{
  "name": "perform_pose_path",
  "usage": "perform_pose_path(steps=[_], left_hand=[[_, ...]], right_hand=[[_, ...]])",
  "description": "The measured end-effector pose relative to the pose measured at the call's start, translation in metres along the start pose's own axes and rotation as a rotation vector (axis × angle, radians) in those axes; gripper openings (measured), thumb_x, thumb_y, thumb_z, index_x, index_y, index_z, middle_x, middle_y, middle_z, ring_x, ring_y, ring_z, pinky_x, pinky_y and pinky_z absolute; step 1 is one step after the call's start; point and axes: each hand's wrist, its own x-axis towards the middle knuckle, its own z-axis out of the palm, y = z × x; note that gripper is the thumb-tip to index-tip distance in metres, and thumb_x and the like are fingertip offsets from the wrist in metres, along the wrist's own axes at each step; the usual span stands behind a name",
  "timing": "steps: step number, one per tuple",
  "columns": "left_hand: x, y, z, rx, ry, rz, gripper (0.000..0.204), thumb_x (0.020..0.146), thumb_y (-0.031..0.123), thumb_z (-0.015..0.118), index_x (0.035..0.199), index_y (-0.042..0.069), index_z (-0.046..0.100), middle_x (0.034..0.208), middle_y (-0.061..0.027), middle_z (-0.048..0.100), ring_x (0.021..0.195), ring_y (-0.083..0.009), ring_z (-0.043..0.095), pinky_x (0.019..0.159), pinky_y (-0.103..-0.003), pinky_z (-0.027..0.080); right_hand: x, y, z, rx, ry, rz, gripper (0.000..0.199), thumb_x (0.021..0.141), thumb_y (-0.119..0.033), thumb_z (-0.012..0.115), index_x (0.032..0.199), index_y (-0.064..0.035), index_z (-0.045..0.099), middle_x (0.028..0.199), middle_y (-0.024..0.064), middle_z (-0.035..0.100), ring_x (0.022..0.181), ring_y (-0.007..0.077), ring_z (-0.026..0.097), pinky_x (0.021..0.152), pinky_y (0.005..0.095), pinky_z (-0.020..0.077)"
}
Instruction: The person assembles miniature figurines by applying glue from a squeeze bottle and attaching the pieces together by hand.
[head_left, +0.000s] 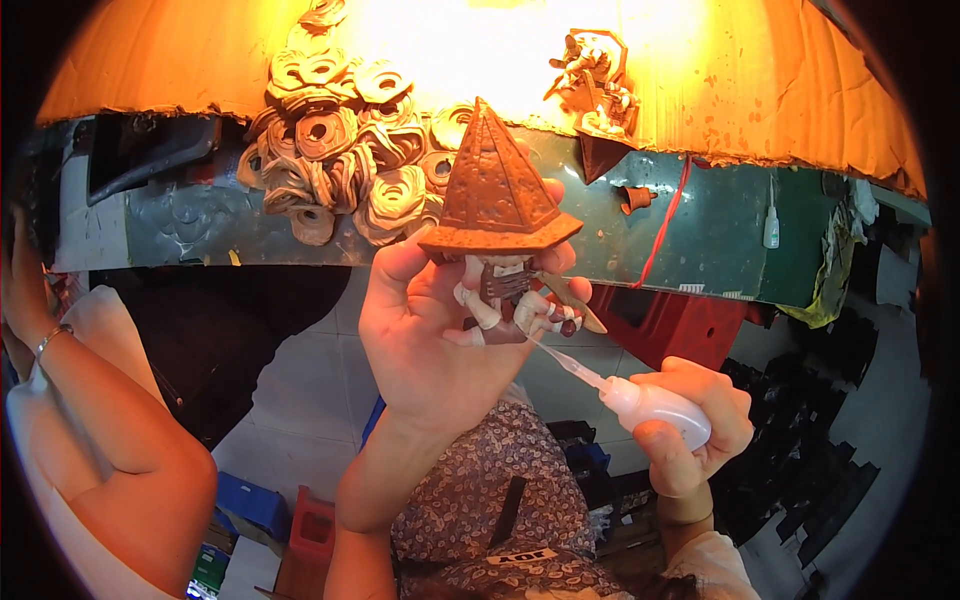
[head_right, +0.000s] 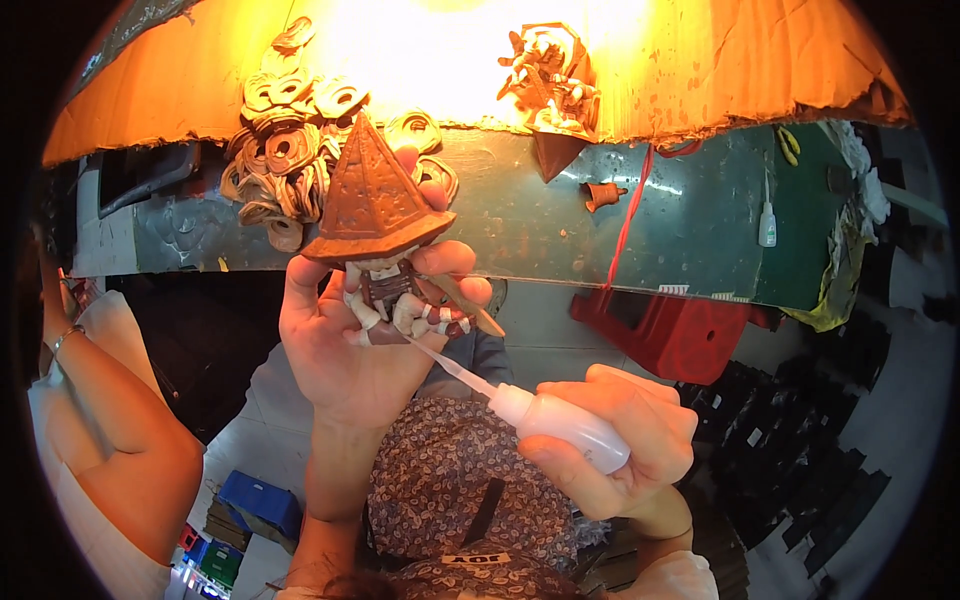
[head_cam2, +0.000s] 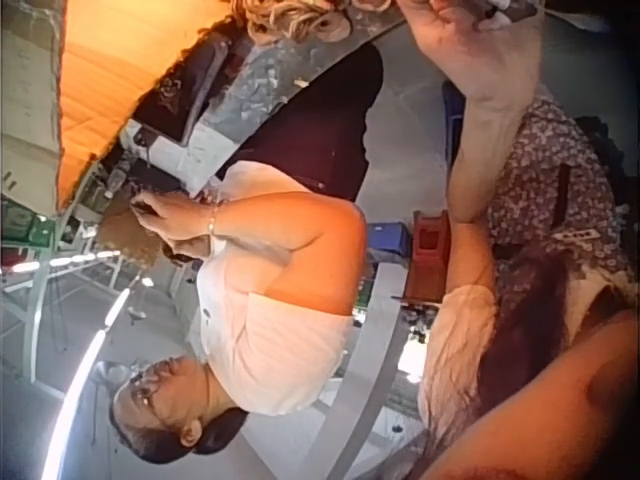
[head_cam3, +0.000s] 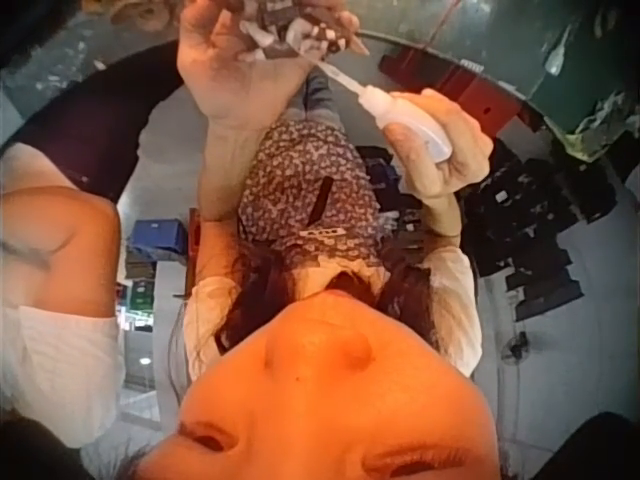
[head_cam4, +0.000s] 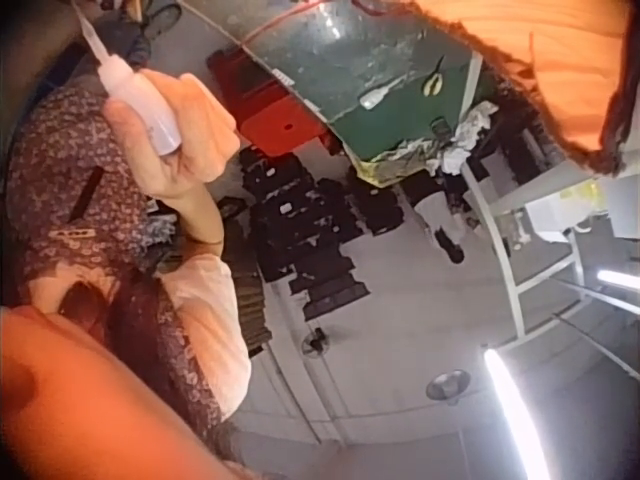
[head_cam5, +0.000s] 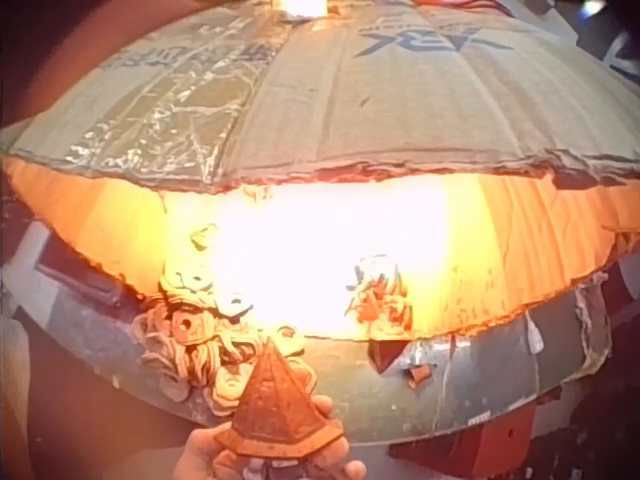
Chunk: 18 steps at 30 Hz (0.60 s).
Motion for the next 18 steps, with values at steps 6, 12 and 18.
perform_pose_path(steps=[6,12,18], left_hand=[[0.002,-0.002,0.005,-0.033,0.065,0.015,0.063,0.088,0.04,0.029,0.132,-0.004,0.037,0.111,-0.0206,0.056,0.1,-0.0302,0.055,0.085,-0.045,0.044],[0.002,0.0,0.002,-0.111,0.162,-0.021,0.074,0.087,0.059,0.033,0.123,-0.004,0.047,0.094,-0.0172,0.062,0.086,-0.0302,0.06,0.079,-0.04,0.046],[0.013,-0.003,0.008,0.006,0.202,0.064,0.065,0.087,0.06,0.037,0.104,-0.001,0.054,0.065,-0.0013,0.043,0.057,-0.0121,0.037,0.053,-0.026,0.034]], right_hand=[[0.0,-0.001,0.0,0.01,0.03,0.044,0.03,0.064,-0.021,0.075,0.075,0.0047,0.065,0.06,0.0114,0.062,0.042,0.015,0.05,0.04,0.0251,0.0374],[-0.016,0.019,-0.008,0.498,0.175,0.317,0.053,0.077,-0.046,0.065,0.079,0.0058,0.054,0.07,0.0095,0.054,0.052,0.0108,0.045,0.053,0.0244,0.0362],[0.005,0.105,-0.05,0.296,0.541,0.216,0.048,0.088,-0.012,0.056,0.128,0.0079,0.039,0.11,0.0163,0.056,0.101,0.0256,0.056,0.093,0.034,0.0402]])
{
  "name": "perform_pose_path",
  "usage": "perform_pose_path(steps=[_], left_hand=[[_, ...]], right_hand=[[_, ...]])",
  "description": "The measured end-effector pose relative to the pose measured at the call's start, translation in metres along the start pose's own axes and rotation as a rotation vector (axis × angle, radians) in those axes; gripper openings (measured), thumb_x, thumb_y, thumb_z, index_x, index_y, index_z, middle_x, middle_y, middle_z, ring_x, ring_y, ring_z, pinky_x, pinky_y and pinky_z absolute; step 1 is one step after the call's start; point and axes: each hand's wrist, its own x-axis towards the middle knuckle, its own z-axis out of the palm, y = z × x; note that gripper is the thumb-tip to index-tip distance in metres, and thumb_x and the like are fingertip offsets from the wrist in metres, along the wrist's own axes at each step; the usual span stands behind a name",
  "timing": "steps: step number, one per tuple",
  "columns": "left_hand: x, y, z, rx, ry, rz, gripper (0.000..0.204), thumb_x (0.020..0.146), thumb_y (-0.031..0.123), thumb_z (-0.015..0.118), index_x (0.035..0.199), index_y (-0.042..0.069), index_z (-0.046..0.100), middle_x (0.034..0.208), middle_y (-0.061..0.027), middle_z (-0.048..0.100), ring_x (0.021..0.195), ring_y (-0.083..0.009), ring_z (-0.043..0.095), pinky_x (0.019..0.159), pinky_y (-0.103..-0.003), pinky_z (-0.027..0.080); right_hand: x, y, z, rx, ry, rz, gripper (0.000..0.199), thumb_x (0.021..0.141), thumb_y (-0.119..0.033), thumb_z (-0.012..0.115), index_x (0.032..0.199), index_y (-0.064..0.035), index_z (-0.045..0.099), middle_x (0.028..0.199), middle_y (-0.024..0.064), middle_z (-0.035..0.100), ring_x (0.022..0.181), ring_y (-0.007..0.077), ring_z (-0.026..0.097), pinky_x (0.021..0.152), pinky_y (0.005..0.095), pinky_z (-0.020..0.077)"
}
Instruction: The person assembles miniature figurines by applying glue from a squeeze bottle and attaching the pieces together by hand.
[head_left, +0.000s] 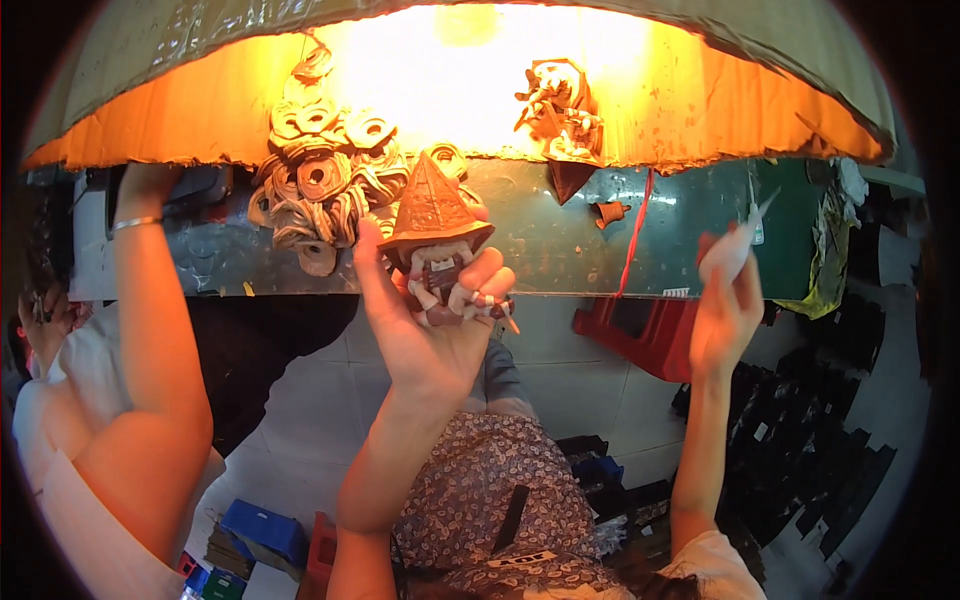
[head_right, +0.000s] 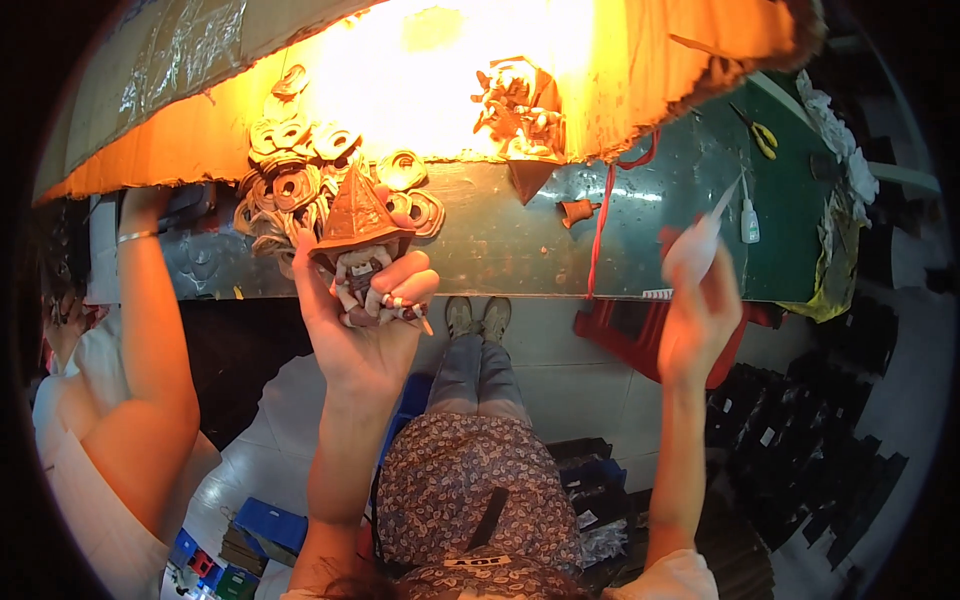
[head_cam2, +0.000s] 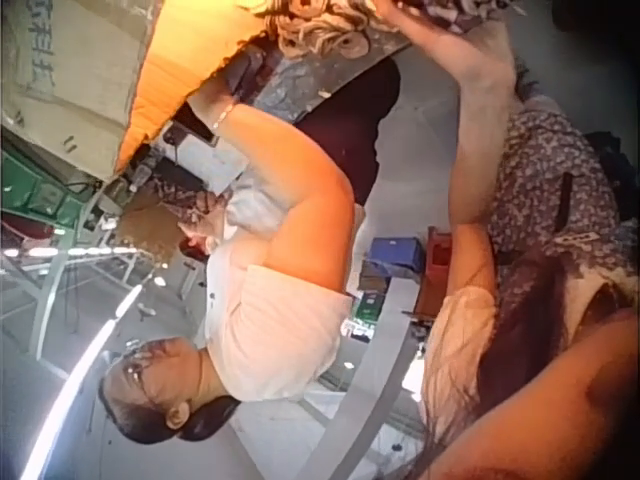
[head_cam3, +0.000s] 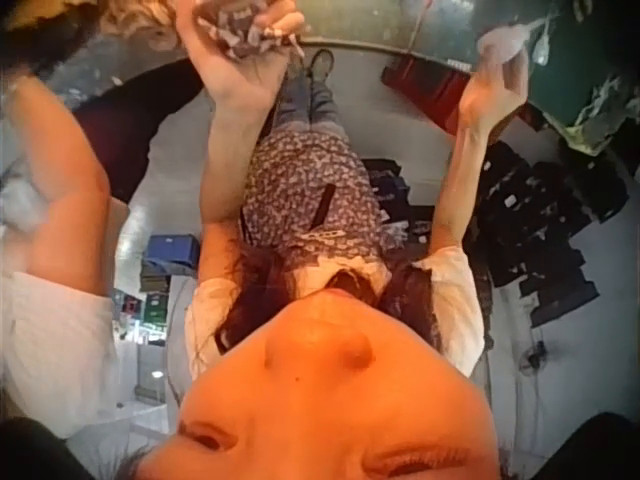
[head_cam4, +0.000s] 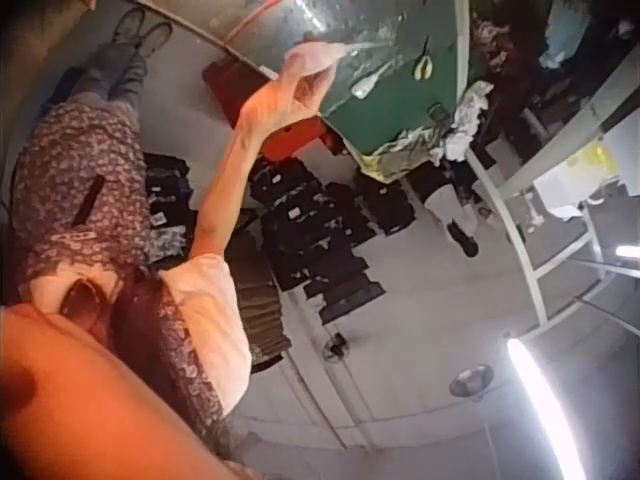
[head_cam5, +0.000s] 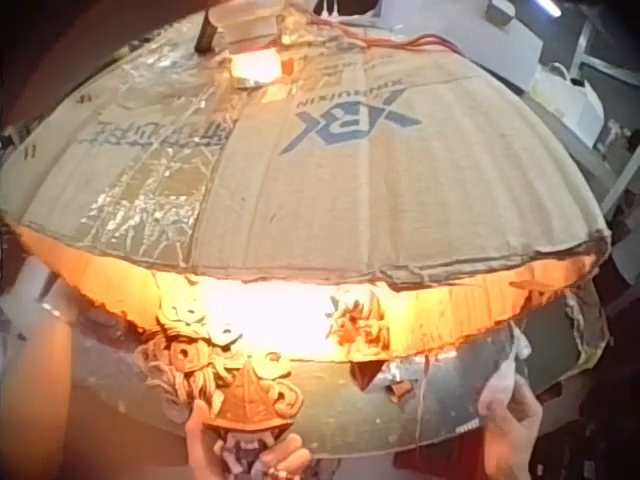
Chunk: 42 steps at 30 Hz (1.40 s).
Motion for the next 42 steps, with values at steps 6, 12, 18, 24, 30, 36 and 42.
perform_pose_path(steps=[6,12,18,24,30,36,42], left_hand=[[0.001,-0.002,0.008,0.239,0.205,0.196,0.059,0.085,0.063,0.04,0.088,0.005,0.055,0.069,-0.0028,0.052,0.058,-0.0148,0.045,0.052,-0.029,0.037],[0.015,-0.01,-0.001,0.259,0.178,0.152,0.057,0.085,0.063,0.041,0.083,0.008,0.054,0.065,-0.0011,0.049,0.053,-0.014,0.042,0.05,-0.029,0.035],[0.012,-0.008,-0.003,0.258,0.19,0.168,0.055,0.084,0.061,0.044,0.087,0.006,0.05,0.066,-0.0027,0.048,0.052,-0.0121,0.04,0.048,-0.026,0.032],[0.01,-0.024,-0.001,0.312,0.316,0.067,0.064,0.084,0.066,0.035,0.087,0.006,0.056,0.067,-0.0046,0.054,0.06,-0.0174,0.053,0.054,-0.031,0.043],[0.006,-0.025,0.002,0.334,0.519,0.106,0.064,0.085,0.064,0.034,0.09,0.004,0.056,0.073,-0.0097,0.06,0.067,-0.0208,0.058,0.062,-0.032,0.048],[0.003,-0.023,-0.017,0.265,0.366,0.137,0.057,0.09,0.057,0.033,0.092,0.004,0.053,0.071,-0.008,0.056,0.064,-0.0204,0.055,0.06,-0.032,0.047],[0.001,-0.023,-0.022,0.205,0.4,0.149,0.051,0.091,0.053,0.034,0.091,0.004,0.049,0.073,-0.0065,0.052,0.063,-0.0195,0.05,0.059,-0.032,0.045]], right_hand=[[0.126,0.104,-0.036,-0.19,0.16,-0.316,0.031,0.084,-0.003,0.061,0.112,0.0023,0.048,0.105,0.0134,0.061,0.099,0.0184,0.058,0.087,0.0294,0.0436],[0.147,0.136,-0.053,-0.501,0.29,-0.251,0.037,0.082,-0.009,0.066,0.113,0.0,0.046,0.108,0.0149,0.06,0.101,0.0186,0.057,0.087,0.0285,0.0427],[0.013,0.016,0.026,-0.132,0.379,-0.351,0.045,0.08,-0.01,0.066,0.116,0.0058,0.045,0.114,0.015,0.053,0.105,0.0246,0.051,0.09,0.0351,0.0426],[-0.046,-0.035,0.099,-0.341,-0.296,-0.509,0.044,0.062,-0.015,0.078,0.102,-0.001,0.063,0.092,0.0089,0.058,0.085,0.024,0.05,0.073,0.0344,0.0426],[-0.055,-0.028,0.115,-0.253,-0.365,-0.295,0.038,0.058,-0.001,0.076,0.095,-0.0022,0.065,0.085,0.0074,0.056,0.079,0.0224,0.05,0.065,0.031,0.0441],[-0.065,-0.024,0.123,-0.22,-0.331,-0.361,0.033,0.058,0.005,0.074,0.089,-0.0006,0.065,0.085,0.0069,0.056,0.079,0.0229,0.05,0.066,0.0314,0.0448],[-0.074,-0.02,0.128,-0.258,-0.285,-0.45,0.032,0.058,0.005,0.073,0.089,0.0011,0.064,0.086,0.0069,0.057,0.079,0.0239,0.05,0.067,0.0322,0.0446]])
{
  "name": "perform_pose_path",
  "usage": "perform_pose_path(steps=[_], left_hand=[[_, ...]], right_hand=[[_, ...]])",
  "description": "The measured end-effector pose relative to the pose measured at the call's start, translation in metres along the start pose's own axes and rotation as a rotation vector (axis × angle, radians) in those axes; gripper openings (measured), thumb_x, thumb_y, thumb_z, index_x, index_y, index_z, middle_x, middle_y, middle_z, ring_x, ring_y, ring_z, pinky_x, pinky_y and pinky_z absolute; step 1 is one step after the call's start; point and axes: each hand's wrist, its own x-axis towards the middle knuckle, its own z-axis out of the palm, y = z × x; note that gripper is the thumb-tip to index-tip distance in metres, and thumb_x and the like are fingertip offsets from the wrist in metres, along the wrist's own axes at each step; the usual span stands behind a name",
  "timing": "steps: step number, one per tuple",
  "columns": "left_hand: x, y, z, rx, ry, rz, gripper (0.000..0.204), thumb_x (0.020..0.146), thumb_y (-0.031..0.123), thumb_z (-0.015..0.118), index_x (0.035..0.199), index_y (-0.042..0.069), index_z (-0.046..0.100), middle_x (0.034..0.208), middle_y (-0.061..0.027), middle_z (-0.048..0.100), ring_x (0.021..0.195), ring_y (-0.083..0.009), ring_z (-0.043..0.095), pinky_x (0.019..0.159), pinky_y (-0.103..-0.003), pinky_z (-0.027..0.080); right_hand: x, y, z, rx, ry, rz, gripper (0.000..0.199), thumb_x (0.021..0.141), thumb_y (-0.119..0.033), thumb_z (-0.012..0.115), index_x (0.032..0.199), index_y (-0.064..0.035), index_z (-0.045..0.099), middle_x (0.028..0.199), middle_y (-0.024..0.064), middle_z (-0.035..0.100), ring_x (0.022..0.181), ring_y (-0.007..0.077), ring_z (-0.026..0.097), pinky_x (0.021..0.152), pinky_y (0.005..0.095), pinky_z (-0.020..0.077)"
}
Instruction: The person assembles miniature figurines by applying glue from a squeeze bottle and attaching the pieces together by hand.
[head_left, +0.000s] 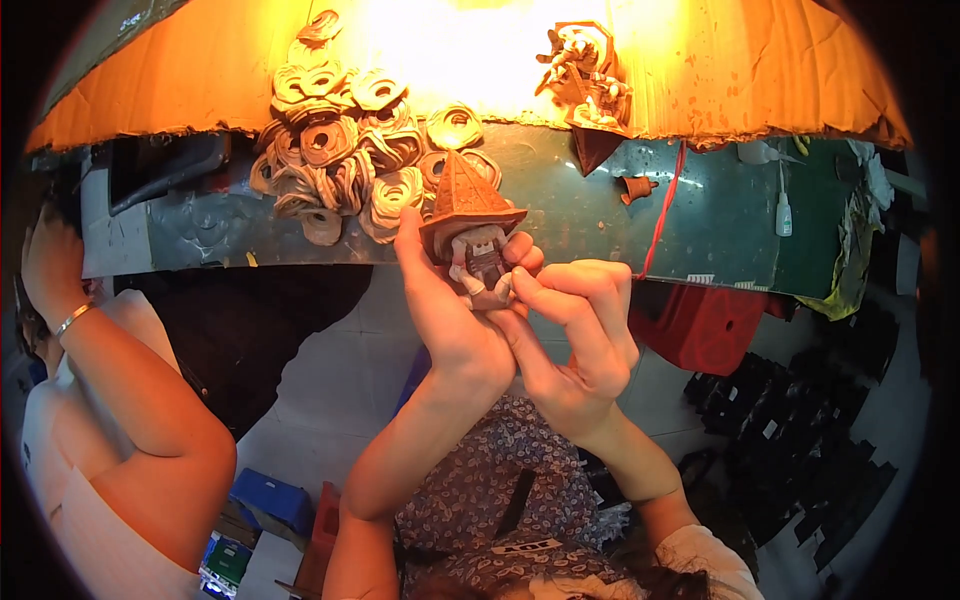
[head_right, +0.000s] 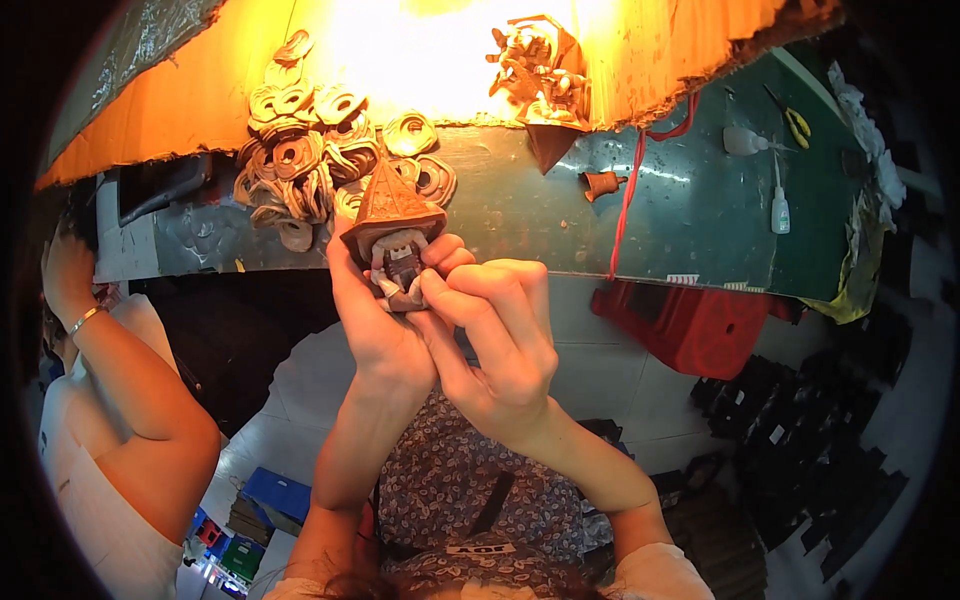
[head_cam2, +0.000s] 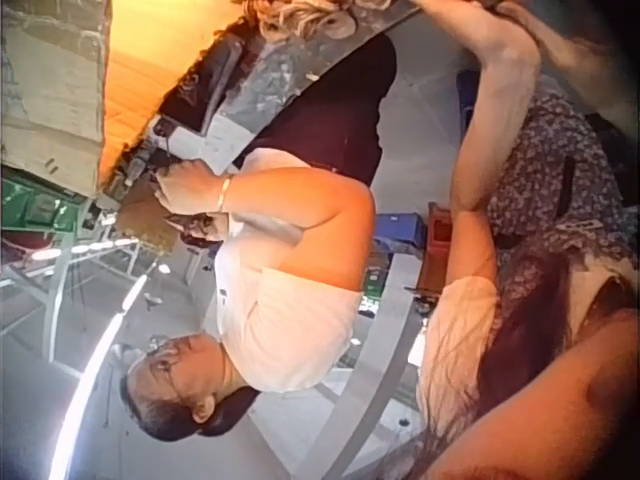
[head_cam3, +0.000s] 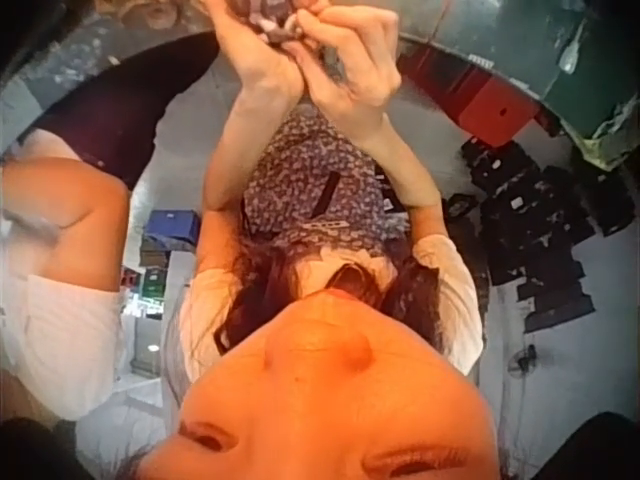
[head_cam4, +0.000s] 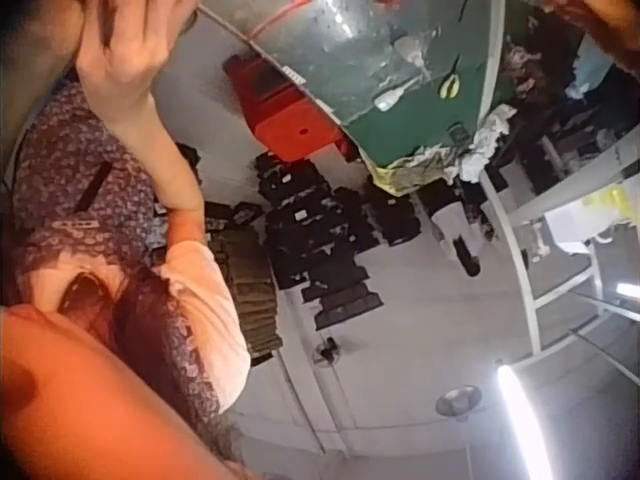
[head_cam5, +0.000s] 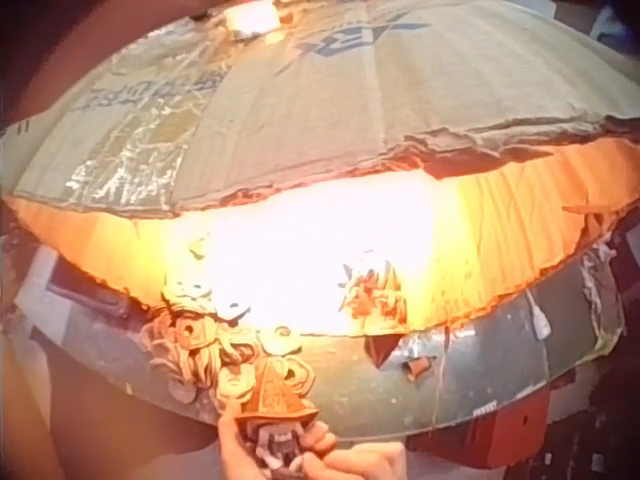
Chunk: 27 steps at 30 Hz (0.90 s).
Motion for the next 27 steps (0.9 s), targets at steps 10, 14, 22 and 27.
perform_pose_path(steps=[10,14,22,27], left_hand=[[-0.004,0.001,0.003,-0.127,0.053,-0.141,0.05,0.091,0.052,0.035,0.092,0.004,0.046,0.073,-0.0053,0.047,0.064,-0.0187,0.044,0.055,-0.031,0.041],[-0.004,0.003,0.004,-0.192,0.021,-0.187,0.049,0.09,0.053,0.036,0.089,0.005,0.044,0.07,-0.0048,0.041,0.062,-0.0174,0.039,0.05,-0.029,0.036],[-0.002,0.0,-0.003,-0.217,0.007,-0.224,0.047,0.09,0.053,0.036,0.09,0.006,0.043,0.07,-0.0048,0.039,0.062,-0.0167,0.037,0.049,-0.027,0.034],[-0.001,-0.001,-0.004,-0.221,0.027,-0.179,0.044,0.091,0.049,0.036,0.092,0.006,0.045,0.073,-0.0046,0.043,0.062,-0.0165,0.037,0.05,-0.028,0.035]], right_hand=[[-0.008,-0.003,-0.006,-0.023,-0.048,-0.021,0.032,0.06,0.001,0.062,0.092,0.0052,0.063,0.088,0.0123,0.056,0.081,0.0276,0.051,0.071,0.0337,0.0443],[-0.009,-0.005,-0.005,-0.038,-0.034,-0.044,0.034,0.061,-0.007,0.061,0.092,0.0068,0.063,0.09,0.0138,0.057,0.081,0.0282,0.051,0.072,0.0343,0.0445],[-0.013,-0.003,-0.003,-0.067,-0.024,-0.065,0.033,0.062,-0.008,0.061,0.092,0.0073,0.063,0.089,0.0134,0.059,0.081,0.0274,0.051,0.071,0.034,0.0449],[-0.015,-0.002,-0.002,-0.067,-0.026,-0.067,0.032,0.064,-0.008,0.061,0.092,0.0077,0.063,0.089,0.0135,0.059,0.081,0.0273,0.052,0.071,0.0334,0.0449]])
